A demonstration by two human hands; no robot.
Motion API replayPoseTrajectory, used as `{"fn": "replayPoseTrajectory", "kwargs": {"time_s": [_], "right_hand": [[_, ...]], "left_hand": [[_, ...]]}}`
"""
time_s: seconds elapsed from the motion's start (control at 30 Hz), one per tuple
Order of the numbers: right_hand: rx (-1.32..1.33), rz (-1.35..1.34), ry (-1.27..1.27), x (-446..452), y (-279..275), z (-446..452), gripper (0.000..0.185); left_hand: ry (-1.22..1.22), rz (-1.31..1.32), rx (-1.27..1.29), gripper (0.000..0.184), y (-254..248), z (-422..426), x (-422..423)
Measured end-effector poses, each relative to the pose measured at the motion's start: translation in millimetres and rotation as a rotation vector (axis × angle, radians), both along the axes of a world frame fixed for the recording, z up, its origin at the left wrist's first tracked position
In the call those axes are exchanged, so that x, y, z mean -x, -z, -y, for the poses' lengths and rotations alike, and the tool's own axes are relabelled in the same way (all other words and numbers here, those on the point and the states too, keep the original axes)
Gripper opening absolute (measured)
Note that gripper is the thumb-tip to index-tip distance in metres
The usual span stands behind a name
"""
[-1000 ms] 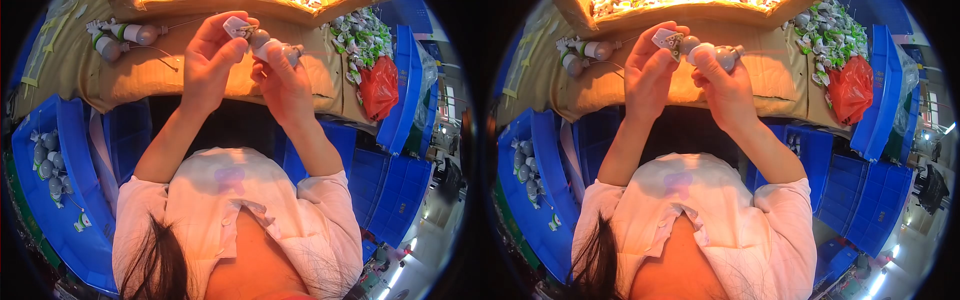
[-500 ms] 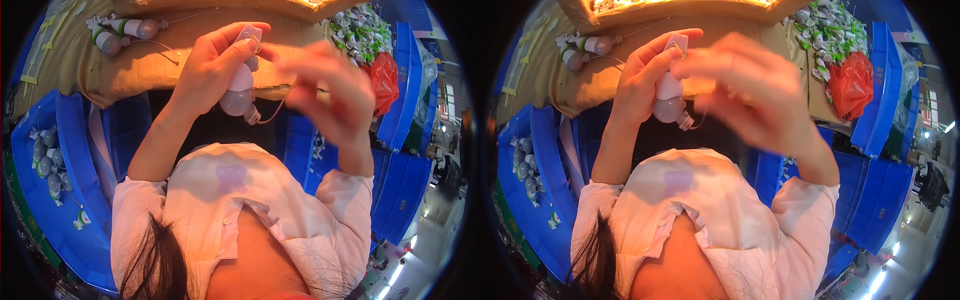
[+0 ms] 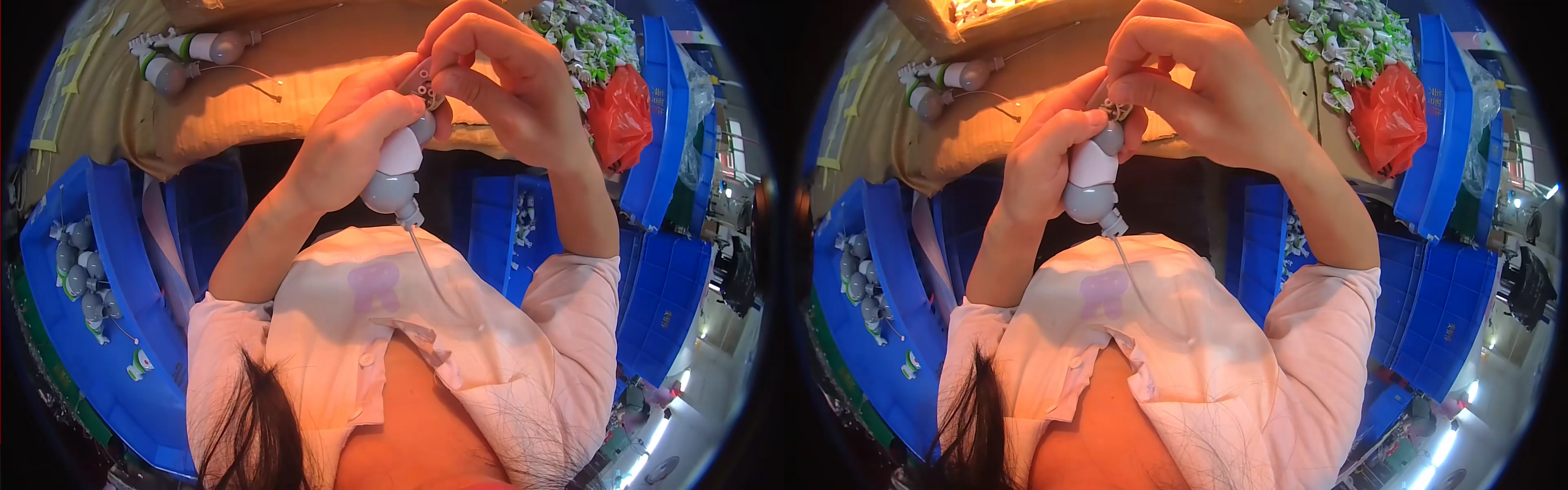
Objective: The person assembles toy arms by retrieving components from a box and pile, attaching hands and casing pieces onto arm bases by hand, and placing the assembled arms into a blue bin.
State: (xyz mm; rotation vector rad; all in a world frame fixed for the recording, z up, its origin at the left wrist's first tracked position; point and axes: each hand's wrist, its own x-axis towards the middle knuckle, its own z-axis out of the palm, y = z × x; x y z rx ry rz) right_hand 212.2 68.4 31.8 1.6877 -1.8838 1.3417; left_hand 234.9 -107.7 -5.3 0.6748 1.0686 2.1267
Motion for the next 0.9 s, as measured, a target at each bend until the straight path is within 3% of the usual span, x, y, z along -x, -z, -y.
{"fn": "replayPoseTrajectory", "kwargs": {"time_s": [0.23, 0.53, 0.63, 0.7, 0.73, 0.8, 0.83, 0.9], "right_hand": [[-0.005, -0.258, 0.207, 5, 2, 2, 0.006], [0.019, -0.495, 0.416, 4, 6, 5, 0.010], [0.047, -0.405, 0.414, -9, -6, 16, 0.012], [-0.210, 0.396, 0.842, -41, -34, 34, 0.014], [-0.211, 0.395, 0.840, -32, -22, 30, 0.014], [0.170, -0.061, 0.346, -7, 2, 28, 0.015], [0.168, -0.061, 0.345, -14, -5, 28, 0.015], [-0.298, 0.099, 0.787, -35, -33, 28, 0.015]], "left_hand": [[-0.023, 0.109, 0.032, 0.029, -5, -2, -4], [-0.185, 0.000, 0.065, 0.026, -4, -8, -7], [-0.237, -0.017, 0.097, 0.025, -5, -8, -10], [-0.235, -0.047, 0.122, 0.025, -4, -7, -8], [-0.233, -0.078, 0.149, 0.024, -4, -6, -7], [-0.243, -0.101, 0.195, 0.024, -7, -3, -8], [-0.248, -0.124, 0.241, 0.024, -9, -2, -7], [-0.208, -0.099, 0.188, 0.024, -8, 1, -3]]}}
